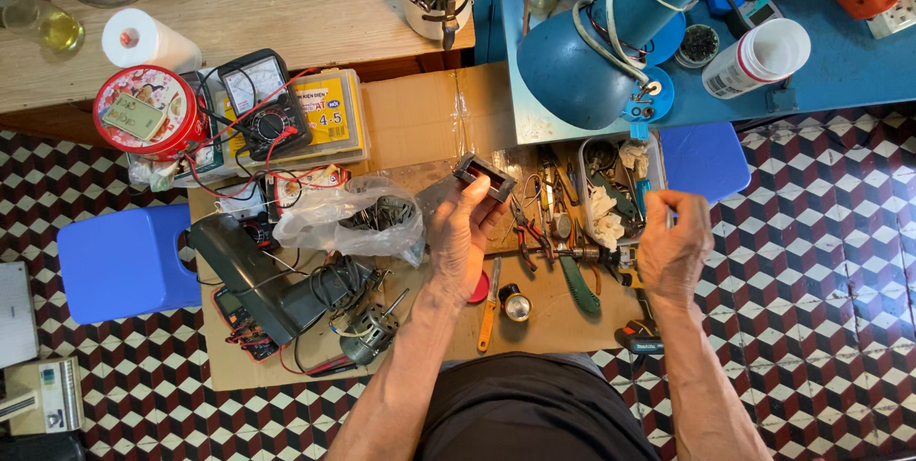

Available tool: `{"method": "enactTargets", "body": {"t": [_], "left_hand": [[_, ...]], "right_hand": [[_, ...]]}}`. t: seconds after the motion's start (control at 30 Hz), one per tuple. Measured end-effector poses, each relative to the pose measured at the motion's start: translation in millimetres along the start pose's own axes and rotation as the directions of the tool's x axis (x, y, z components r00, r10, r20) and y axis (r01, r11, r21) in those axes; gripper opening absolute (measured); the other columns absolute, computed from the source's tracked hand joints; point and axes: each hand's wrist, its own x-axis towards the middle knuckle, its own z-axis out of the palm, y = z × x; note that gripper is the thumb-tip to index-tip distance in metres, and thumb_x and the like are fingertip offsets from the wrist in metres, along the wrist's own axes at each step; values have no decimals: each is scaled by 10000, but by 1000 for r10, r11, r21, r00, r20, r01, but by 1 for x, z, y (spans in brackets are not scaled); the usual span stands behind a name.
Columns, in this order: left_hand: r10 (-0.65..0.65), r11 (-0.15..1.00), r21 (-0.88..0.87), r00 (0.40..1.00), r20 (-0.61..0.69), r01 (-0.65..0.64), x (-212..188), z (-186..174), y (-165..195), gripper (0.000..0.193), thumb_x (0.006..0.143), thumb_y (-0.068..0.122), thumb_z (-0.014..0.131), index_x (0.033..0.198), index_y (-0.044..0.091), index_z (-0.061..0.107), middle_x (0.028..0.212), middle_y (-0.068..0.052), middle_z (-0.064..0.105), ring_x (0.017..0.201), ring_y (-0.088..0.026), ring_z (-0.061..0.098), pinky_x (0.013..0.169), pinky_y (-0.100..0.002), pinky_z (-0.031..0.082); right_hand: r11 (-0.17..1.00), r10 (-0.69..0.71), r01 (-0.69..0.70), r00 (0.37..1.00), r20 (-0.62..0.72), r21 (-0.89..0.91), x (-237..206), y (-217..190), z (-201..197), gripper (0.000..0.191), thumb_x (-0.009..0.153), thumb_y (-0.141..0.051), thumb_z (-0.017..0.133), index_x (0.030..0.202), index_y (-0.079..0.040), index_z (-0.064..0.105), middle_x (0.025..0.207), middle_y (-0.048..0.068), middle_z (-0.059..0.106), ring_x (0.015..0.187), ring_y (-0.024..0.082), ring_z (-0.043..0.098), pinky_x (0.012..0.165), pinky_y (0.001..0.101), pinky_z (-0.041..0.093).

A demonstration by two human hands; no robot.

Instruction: The person disassembles a small electric motor using a cordless drill and pliers. They remove screws, separate the motor housing, and handle internal components and wires. The person also retrieves a small part from a plastic bag and places it on the workbench.

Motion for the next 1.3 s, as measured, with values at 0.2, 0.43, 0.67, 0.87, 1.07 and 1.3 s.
{"method": "enactTargets", "body": {"t": [0.2,0.43,0.67,0.87,1.07,1.3], "left_hand": [[20,1000,-15,997,-77,-21,15,-38,10,303,883,200,748,1137,71,647,1089,-83,692,1001,-190,704,905,-339,610],[16,1000,8,990,-139,-16,29,-101,46,238,944,168,724,1088,13,616,1055,-96,689,1000,-215,710,928,-352,615],[-30,999,31,995,-100,34,-1,-65,25,247,930,185,719,1114,41,636,1052,-73,701,956,-172,696,905,-343,604],[154,981,111,987,50,-159,-22,-17,26,280,953,180,729,1182,62,620,1119,-36,667,1061,-135,652,1001,-331,509],[204,969,116,973,110,-217,-34,0,44,334,944,189,722,1234,68,608,1180,-45,656,1132,-156,628,1068,-358,457],[186,978,54,955,229,-203,-43,1,55,395,954,267,726,1274,72,603,1238,-80,665,1221,-173,582,1169,-379,404]], "right_hand": [[958,223,-236,970,-95,-161,0,80,-42,135,1106,-154,711,1040,-38,695,999,91,664,846,188,597,770,375,508],[912,349,-345,937,-22,-219,-9,82,-91,224,1008,-91,613,1164,56,679,1136,226,664,880,306,627,833,456,528],[732,305,-531,816,492,426,-20,-58,-38,247,1009,-208,577,1165,-65,703,1032,108,751,914,149,740,786,305,608],[506,74,-632,709,701,587,-12,-145,-21,371,1017,-185,578,1323,6,661,1037,122,726,768,98,631,701,223,507],[398,28,-724,624,781,564,-1,-175,-37,476,990,-213,511,1416,0,525,1300,86,682,734,98,655,644,230,527],[454,-115,-681,594,796,574,-11,-184,-29,569,1005,-362,440,1429,8,519,1261,124,701,706,105,655,564,223,489]]}}
